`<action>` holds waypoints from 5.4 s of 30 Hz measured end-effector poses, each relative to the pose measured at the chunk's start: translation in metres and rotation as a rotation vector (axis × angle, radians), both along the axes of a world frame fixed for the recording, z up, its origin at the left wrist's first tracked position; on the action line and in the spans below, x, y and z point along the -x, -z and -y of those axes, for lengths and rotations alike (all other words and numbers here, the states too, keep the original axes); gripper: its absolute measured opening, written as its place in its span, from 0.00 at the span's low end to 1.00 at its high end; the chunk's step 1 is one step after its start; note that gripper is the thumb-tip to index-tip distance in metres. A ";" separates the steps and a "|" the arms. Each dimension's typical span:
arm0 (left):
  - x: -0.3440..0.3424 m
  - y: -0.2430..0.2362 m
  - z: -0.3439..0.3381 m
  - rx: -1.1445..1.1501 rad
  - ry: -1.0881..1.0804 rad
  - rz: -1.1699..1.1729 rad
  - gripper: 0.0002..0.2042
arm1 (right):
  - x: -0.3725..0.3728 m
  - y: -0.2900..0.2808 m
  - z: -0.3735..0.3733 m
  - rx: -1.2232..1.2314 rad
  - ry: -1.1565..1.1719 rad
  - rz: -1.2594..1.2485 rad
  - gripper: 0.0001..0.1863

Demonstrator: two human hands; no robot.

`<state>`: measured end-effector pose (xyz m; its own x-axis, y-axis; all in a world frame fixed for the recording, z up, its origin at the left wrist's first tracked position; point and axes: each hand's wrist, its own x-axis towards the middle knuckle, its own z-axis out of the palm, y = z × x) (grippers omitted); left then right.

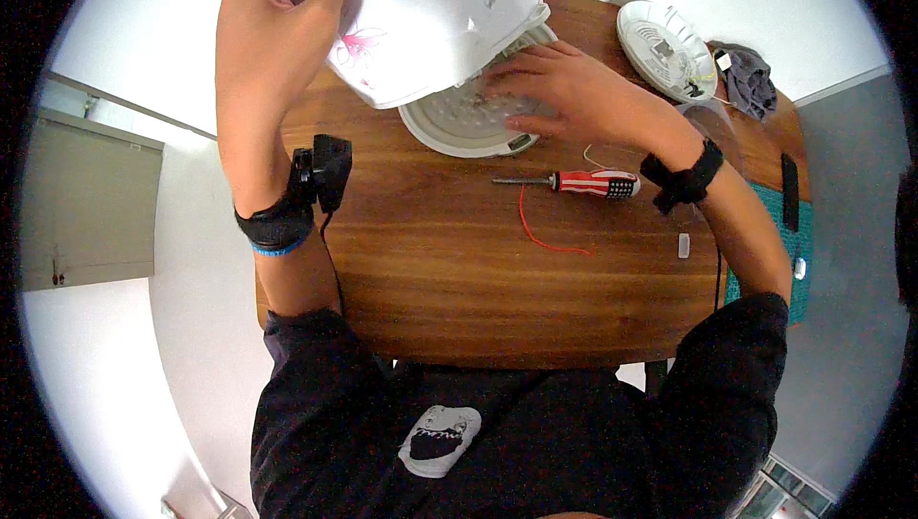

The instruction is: The person disassembles a white rice cooker by removing the heating element and internal wiring using a screwdriver. They then wipe the exterior and interior surfaces of the cooker with a cloth.

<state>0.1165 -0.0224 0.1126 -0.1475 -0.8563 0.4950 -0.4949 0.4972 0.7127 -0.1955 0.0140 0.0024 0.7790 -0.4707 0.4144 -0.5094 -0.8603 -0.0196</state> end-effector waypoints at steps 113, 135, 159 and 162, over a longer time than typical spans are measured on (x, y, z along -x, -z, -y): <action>0.022 0.021 -0.012 0.105 0.232 0.235 0.17 | 0.042 -0.024 0.003 -0.309 0.315 0.356 0.41; 0.027 0.014 -0.015 0.087 0.304 0.239 0.25 | 0.040 -0.030 -0.003 -0.413 0.364 0.353 0.38; 0.024 0.013 -0.018 0.002 0.341 0.174 0.16 | 0.053 -0.024 0.001 -0.114 0.293 0.184 0.58; 0.022 0.014 -0.016 0.006 0.357 0.195 0.17 | 0.048 -0.027 -0.004 -0.137 0.291 0.236 0.58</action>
